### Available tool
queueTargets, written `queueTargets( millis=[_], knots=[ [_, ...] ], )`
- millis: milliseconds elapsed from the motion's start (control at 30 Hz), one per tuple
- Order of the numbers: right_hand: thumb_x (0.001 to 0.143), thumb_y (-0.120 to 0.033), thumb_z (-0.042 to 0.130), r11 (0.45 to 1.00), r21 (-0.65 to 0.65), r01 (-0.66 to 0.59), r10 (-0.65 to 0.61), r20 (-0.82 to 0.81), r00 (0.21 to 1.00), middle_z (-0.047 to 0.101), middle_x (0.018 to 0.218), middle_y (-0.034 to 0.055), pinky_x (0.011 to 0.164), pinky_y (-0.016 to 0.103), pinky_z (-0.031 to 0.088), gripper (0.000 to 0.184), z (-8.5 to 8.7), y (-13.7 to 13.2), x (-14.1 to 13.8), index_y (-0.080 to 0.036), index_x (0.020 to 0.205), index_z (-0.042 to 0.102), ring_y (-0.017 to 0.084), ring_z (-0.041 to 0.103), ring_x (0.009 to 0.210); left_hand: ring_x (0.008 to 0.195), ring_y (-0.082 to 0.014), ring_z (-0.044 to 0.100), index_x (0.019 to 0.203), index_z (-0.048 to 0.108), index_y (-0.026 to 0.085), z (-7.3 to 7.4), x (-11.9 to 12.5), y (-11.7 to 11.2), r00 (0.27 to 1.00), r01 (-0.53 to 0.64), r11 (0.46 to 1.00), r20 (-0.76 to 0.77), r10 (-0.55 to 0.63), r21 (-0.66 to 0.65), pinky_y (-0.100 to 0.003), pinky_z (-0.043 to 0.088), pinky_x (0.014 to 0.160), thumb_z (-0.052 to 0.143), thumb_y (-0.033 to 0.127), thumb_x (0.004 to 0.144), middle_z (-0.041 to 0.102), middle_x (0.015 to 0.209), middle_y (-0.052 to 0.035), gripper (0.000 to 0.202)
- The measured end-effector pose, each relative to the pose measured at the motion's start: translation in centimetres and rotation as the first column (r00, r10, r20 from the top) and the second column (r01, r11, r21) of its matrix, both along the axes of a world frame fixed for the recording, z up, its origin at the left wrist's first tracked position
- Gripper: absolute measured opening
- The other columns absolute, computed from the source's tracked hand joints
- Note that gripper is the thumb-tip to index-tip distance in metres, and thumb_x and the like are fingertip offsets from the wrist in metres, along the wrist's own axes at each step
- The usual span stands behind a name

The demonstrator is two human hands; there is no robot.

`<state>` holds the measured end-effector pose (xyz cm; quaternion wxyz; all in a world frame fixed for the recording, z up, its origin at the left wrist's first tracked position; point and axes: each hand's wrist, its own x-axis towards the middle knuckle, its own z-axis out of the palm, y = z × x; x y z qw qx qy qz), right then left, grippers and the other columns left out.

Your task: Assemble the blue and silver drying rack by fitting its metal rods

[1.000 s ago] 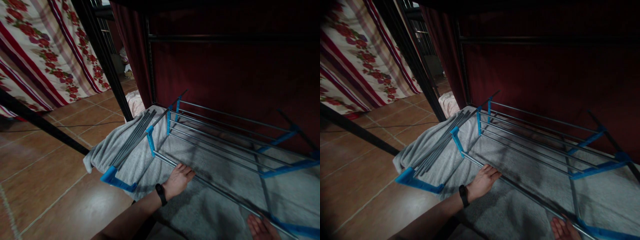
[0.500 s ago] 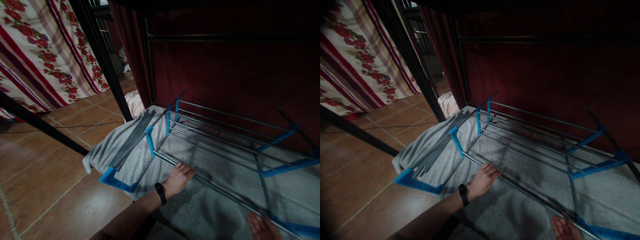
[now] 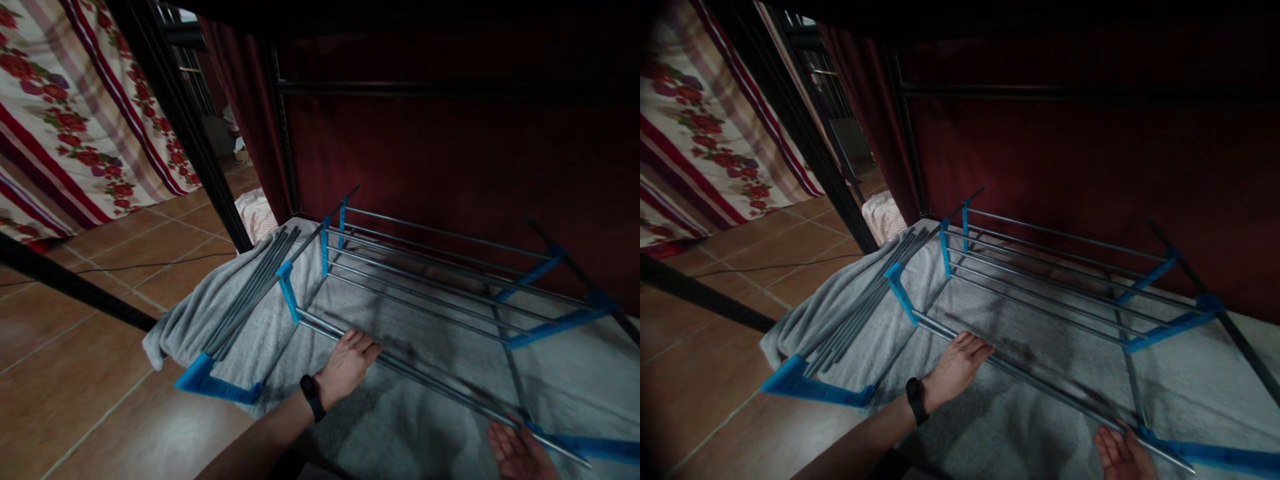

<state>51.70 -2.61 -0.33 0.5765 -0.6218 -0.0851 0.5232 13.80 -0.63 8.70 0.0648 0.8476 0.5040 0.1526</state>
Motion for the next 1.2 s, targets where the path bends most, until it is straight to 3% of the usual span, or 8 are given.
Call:
queueTargets(
  millis=[233,300,433,567,667,767,1033,1200],
  knots=[
    [0.069,-0.037,0.080,0.973,0.184,0.140,-0.121,-0.114,0.986,0.070,0.083,-0.0027,0.075,0.024,0.060,0.031,3.1,-1.6,-4.3,-0.023,0.095,0.068,0.014,0.069,0.078,0.112,-0.0215,0.067,0.132,0.065,0.023,-1.4,-0.7,-0.3,0.998,0.057,0.997,0.026,-0.059,0.057,-0.040,0.052,0.103,0.044,0.003,0.094,0.073,0.121,-0.0056,0.048],
    [0.070,-0.038,0.083,0.959,0.230,0.166,-0.141,-0.121,0.983,0.070,0.083,-0.0029,0.073,0.024,0.060,0.030,3.8,-1.7,-4.9,-0.023,0.092,0.068,0.014,0.069,0.076,0.114,-0.0214,0.068,0.134,0.064,0.023,-2.6,-1.4,0.0,0.994,0.111,0.984,0.006,-0.113,0.137,-0.041,0.054,0.104,0.041,0.003,0.093,0.073,0.125,-0.0056,0.052],
    [0.070,-0.041,0.086,0.949,0.276,0.155,-0.130,-0.107,0.986,0.070,0.078,-0.0027,0.074,0.027,0.060,0.030,4.3,-1.8,-5.8,-0.025,0.086,0.067,0.016,0.068,0.076,0.106,-0.0183,0.074,0.132,0.067,0.027,-5.9,-2.9,0.4,0.982,0.174,0.932,0.019,-0.190,0.317,-0.031,0.061,0.093,0.043,0.012,0.096,0.077,0.119,-0.0016,0.045],
    [0.069,-0.047,0.088,0.952,0.263,0.156,-0.130,-0.112,0.985,0.068,0.075,-0.0025,0.073,0.031,0.057,0.034,4.1,-1.6,-7.2,-0.025,0.081,0.066,0.017,0.067,0.073,0.091,-0.0167,0.077,0.130,0.070,0.032,-9.2,-3.6,-0.1,0.977,0.170,0.920,0.064,-0.205,0.352,-0.024,0.063,0.075,0.047,0.017,0.097,0.080,0.109,0.0009,0.043],
    [0.067,-0.049,0.088,0.959,0.239,0.150,-0.127,-0.111,0.986,0.072,0.082,0.0005,0.074,0.036,0.056,0.035,4.1,-1.5,-8.0,-0.025,0.078,0.065,0.020,0.066,0.072,0.086,-0.0171,0.078,0.130,0.070,0.035,-10.2,-3.6,-0.6,0.978,0.156,0.930,0.081,-0.193,0.331,-0.024,0.064,0.071,0.049,0.013,0.095,0.080,0.106,0.0020,0.047],
    [0.069,-0.047,0.087,0.956,0.262,0.133,-0.107,-0.112,0.988,0.074,0.089,0.0018,0.076,0.036,0.055,0.032,4.7,-1.6,-8.0,-0.025,0.079,0.067,0.020,0.065,0.075,0.086,-0.0174,0.078,0.128,0.070,0.034,-9.3,-3.5,-0.6,0.973,0.177,0.928,0.082,-0.215,0.329,-0.025,0.064,0.073,0.049,0.013,0.095,0.080,0.106,0.0013,0.045],
    [0.070,-0.045,0.086,0.928,0.358,0.101,-0.075,-0.087,0.993,0.071,0.090,0.0026,0.079,0.032,0.054,0.034,8.5,-1.3,-7.3,-0.022,0.091,0.072,0.016,0.061,0.075,0.090,-0.0166,0.077,0.129,0.067,0.029,-3.7,-3.7,0.3,0.956,0.209,0.880,0.101,-0.276,0.428,-0.025,0.063,0.078,0.044,0.034,0.104,0.080,0.106,0.0013,0.035],
    [0.077,-0.043,0.082,0.907,0.418,0.053,-0.046,-0.026,0.999,0.071,0.093,0.0027,0.081,0.032,0.053,0.022,10.7,-0.6,-7.0,-0.026,0.086,0.074,0.017,0.062,0.079,0.096,-0.0187,0.077,0.130,0.066,0.026,-3.0,-3.7,0.3,0.964,0.200,0.859,0.064,-0.260,0.470,-0.028,0.063,0.082,0.042,0.032,0.104,0.079,0.113,-0.0009,0.036]
  ],
)
